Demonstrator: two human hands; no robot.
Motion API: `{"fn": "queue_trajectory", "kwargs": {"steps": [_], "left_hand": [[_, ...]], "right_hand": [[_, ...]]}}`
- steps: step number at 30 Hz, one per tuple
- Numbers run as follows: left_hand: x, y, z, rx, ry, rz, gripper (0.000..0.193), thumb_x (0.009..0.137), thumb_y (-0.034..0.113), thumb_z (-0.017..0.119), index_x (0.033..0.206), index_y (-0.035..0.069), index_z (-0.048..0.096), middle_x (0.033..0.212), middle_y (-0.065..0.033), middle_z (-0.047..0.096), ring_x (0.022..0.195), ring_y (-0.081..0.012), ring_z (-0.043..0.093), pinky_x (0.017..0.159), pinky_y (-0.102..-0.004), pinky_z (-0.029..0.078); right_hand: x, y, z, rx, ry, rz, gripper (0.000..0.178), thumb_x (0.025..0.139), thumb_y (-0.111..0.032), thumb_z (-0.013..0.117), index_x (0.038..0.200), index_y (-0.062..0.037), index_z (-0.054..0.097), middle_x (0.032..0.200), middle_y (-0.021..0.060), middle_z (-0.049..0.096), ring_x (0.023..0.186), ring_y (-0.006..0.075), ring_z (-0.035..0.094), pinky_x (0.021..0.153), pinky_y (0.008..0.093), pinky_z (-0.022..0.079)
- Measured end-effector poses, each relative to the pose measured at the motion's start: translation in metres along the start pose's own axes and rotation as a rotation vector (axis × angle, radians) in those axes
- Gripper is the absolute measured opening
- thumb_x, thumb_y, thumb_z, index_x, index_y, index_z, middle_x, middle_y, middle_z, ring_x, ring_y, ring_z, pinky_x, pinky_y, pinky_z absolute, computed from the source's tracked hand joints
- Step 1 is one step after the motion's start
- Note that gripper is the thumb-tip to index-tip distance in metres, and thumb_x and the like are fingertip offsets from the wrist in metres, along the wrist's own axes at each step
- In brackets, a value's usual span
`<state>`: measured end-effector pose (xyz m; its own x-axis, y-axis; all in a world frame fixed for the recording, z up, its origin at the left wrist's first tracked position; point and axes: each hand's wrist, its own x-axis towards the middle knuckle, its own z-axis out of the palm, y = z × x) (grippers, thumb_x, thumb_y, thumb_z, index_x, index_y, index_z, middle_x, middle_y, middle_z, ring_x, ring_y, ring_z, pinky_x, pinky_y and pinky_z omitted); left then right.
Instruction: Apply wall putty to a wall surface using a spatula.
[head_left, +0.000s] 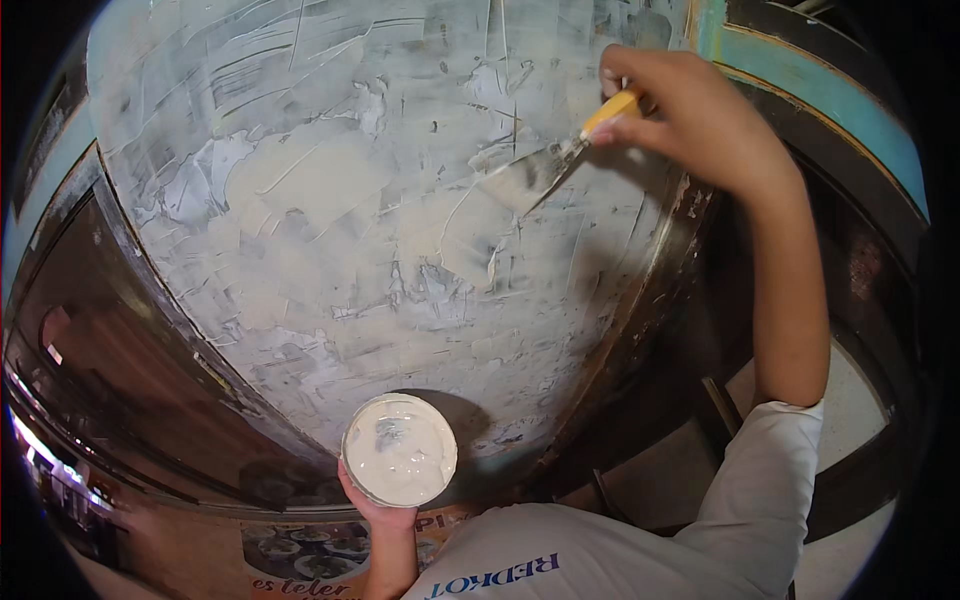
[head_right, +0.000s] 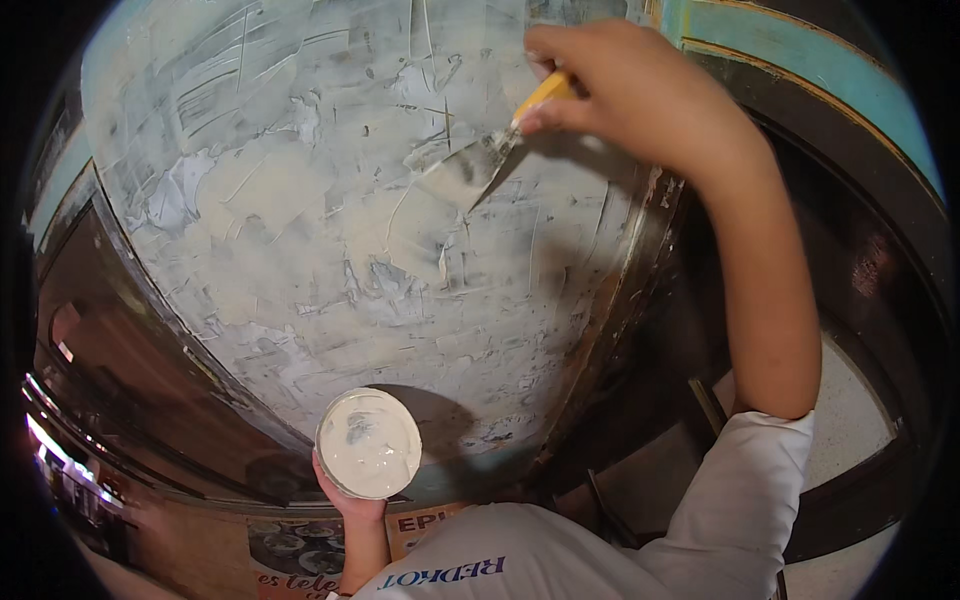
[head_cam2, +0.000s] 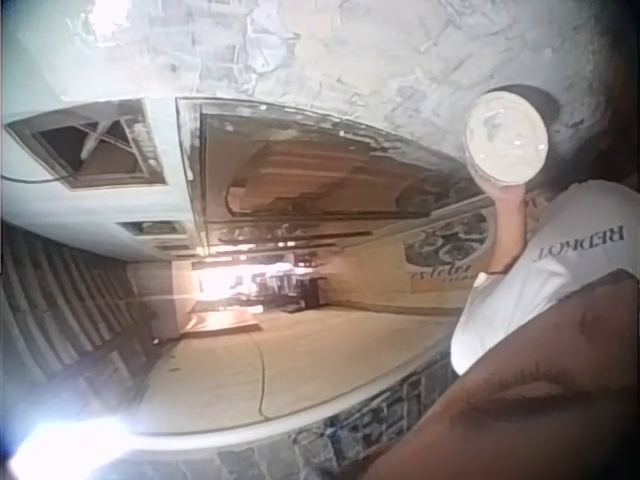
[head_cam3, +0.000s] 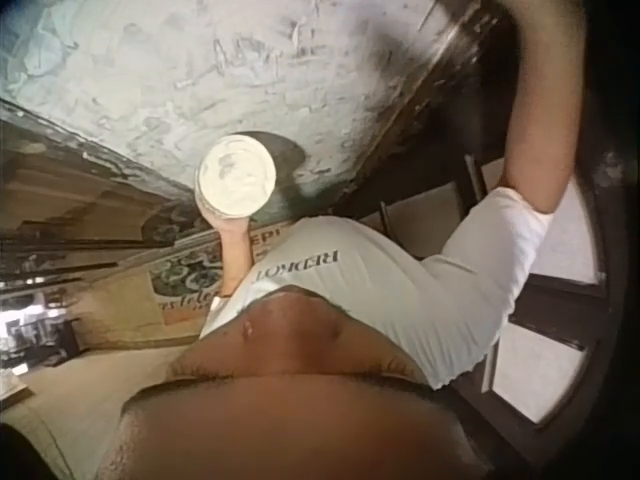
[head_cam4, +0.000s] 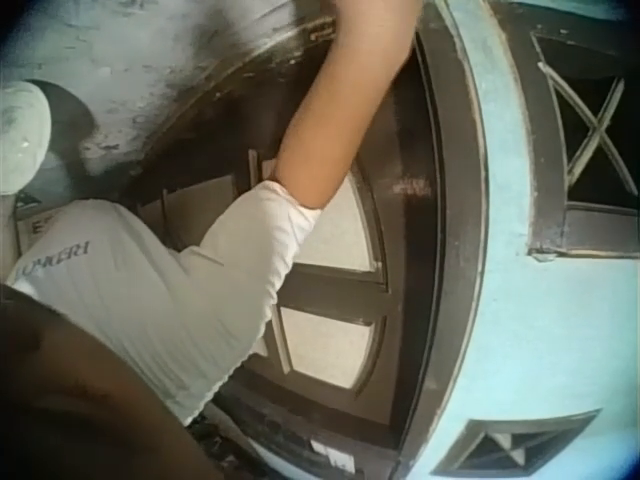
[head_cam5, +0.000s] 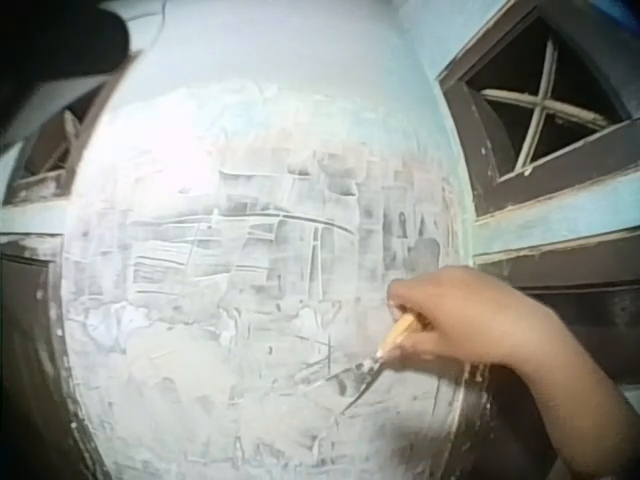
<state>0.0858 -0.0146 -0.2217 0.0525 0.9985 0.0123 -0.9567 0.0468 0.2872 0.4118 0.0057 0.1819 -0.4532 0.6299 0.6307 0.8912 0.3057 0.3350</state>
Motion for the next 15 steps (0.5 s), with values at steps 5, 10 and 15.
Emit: {"fn": "queue_trajectory", "kwargs": {"steps": [5,10,15], "left_hand": [[0.0,-0.001,0.003,-0.032,-0.005,-0.039,0.061,0.095,0.052,0.038,0.142,0.013,0.045,0.145,-0.0092,0.045,0.132,-0.0326,0.043,0.109,-0.0518,0.036],[0.0,-0.006,-0.003,0.014,0.017,0.014,0.061,0.095,0.052,0.038,0.141,0.013,0.046,0.145,-0.009,0.045,0.132,-0.0321,0.044,0.109,-0.0514,0.036],[-0.001,-0.007,0.0,0.023,-0.017,0.022,0.059,0.095,0.052,0.038,0.14,0.013,0.047,0.144,-0.0089,0.047,0.131,-0.0317,0.044,0.108,-0.0512,0.037]], "right_hand": [[-0.002,-0.002,-0.022,0.227,0.051,0.068,0.024,0.082,-0.019,0.073,0.09,-0.0035,0.057,0.076,0.0013,0.055,0.068,0.0093,0.053,0.06,0.0244,0.044],[-0.002,-0.031,0.029,0.194,-0.098,-0.2,0.033,0.08,-0.032,0.072,0.091,-0.0042,0.059,0.084,0.0117,0.062,0.079,0.0327,0.059,0.071,0.0407,0.046],[-0.008,-0.035,0.05,-0.011,-0.13,-0.244,0.029,0.081,-0.036,0.069,0.089,-0.0103,0.058,0.084,0.007,0.062,0.085,0.028,0.061,0.078,0.0394,0.043]]}}
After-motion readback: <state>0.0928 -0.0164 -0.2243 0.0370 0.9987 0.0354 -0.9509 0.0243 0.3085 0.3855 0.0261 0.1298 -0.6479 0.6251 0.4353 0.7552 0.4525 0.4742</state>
